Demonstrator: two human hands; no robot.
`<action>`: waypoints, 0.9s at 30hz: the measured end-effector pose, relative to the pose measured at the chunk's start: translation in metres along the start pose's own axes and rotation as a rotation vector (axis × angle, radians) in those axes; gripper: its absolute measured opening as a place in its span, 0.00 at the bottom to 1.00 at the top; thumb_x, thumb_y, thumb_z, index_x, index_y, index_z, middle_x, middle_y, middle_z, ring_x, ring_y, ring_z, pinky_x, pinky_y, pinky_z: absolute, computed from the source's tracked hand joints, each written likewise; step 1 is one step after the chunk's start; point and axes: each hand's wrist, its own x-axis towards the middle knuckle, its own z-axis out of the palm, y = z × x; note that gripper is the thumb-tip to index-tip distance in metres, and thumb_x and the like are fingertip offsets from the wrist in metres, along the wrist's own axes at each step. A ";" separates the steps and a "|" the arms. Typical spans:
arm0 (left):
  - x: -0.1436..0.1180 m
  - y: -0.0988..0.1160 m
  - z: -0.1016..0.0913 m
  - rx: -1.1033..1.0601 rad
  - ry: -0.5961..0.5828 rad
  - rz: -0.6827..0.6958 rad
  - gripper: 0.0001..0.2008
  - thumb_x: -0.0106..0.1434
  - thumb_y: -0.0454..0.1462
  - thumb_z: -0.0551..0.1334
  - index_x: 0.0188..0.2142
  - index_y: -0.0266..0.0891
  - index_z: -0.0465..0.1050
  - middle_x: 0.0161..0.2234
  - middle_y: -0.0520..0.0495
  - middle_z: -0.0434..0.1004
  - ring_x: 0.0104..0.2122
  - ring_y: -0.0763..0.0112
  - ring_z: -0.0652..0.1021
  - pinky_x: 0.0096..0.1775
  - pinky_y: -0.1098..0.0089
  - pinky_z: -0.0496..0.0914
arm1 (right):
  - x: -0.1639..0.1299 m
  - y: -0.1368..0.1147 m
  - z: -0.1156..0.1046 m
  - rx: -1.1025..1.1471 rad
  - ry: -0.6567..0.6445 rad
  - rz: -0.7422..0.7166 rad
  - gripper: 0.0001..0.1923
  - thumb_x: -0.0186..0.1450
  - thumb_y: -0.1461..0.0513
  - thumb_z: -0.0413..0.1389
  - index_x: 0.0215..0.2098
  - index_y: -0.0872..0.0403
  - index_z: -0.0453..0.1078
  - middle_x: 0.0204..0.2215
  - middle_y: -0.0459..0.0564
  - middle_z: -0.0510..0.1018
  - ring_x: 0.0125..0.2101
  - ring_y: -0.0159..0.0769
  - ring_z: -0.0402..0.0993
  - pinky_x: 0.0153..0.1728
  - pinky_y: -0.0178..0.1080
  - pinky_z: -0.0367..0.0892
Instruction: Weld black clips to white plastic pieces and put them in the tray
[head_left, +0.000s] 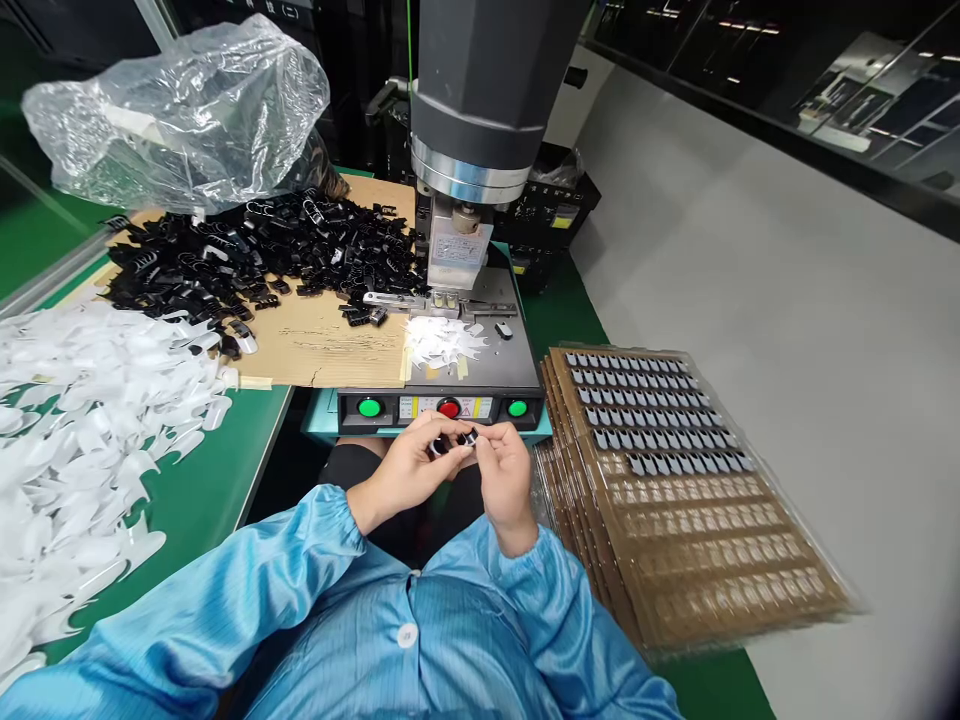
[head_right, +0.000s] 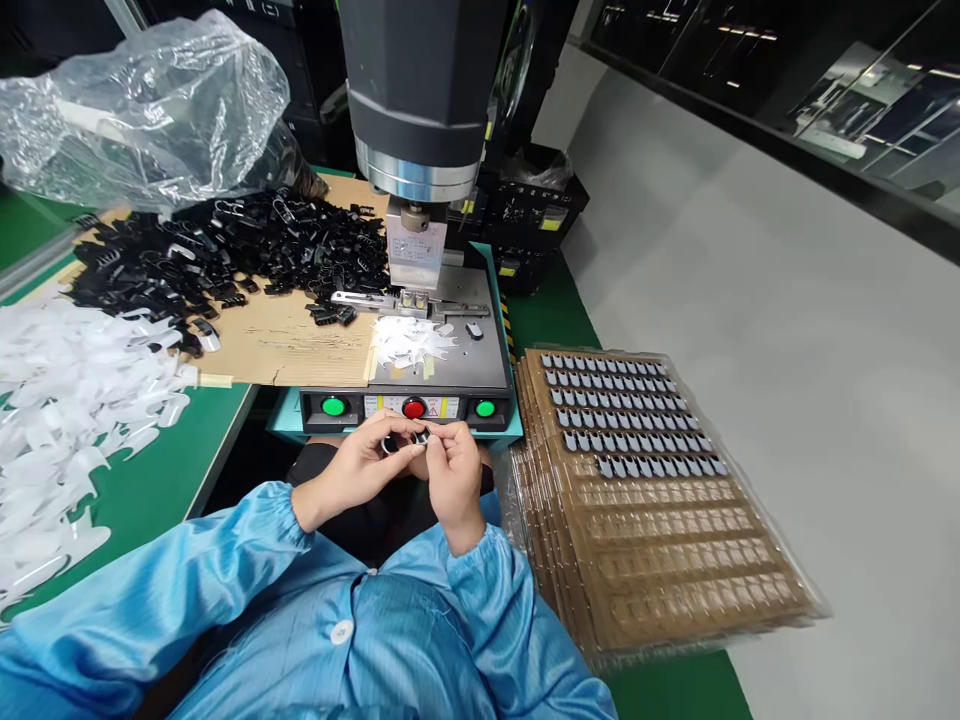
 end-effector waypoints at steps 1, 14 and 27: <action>-0.001 0.001 0.000 0.009 -0.001 0.008 0.12 0.70 0.39 0.68 0.53 0.46 0.81 0.44 0.43 0.78 0.43 0.63 0.78 0.48 0.61 0.75 | 0.000 0.001 -0.001 -0.009 0.003 -0.002 0.09 0.72 0.53 0.60 0.42 0.49 0.71 0.43 0.52 0.85 0.42 0.41 0.85 0.49 0.48 0.80; -0.003 0.001 0.001 0.038 -0.003 0.035 0.12 0.70 0.39 0.68 0.53 0.45 0.81 0.44 0.44 0.78 0.44 0.63 0.77 0.48 0.60 0.74 | 0.001 0.003 -0.003 -0.068 0.004 -0.040 0.09 0.72 0.54 0.59 0.42 0.50 0.73 0.45 0.55 0.85 0.43 0.42 0.84 0.48 0.48 0.80; -0.003 0.000 0.002 -0.019 0.008 -0.063 0.12 0.69 0.41 0.69 0.51 0.45 0.82 0.44 0.43 0.78 0.43 0.63 0.77 0.49 0.61 0.73 | 0.000 0.001 0.001 -0.102 0.036 -0.009 0.10 0.73 0.53 0.59 0.42 0.50 0.72 0.42 0.52 0.85 0.39 0.41 0.84 0.43 0.44 0.80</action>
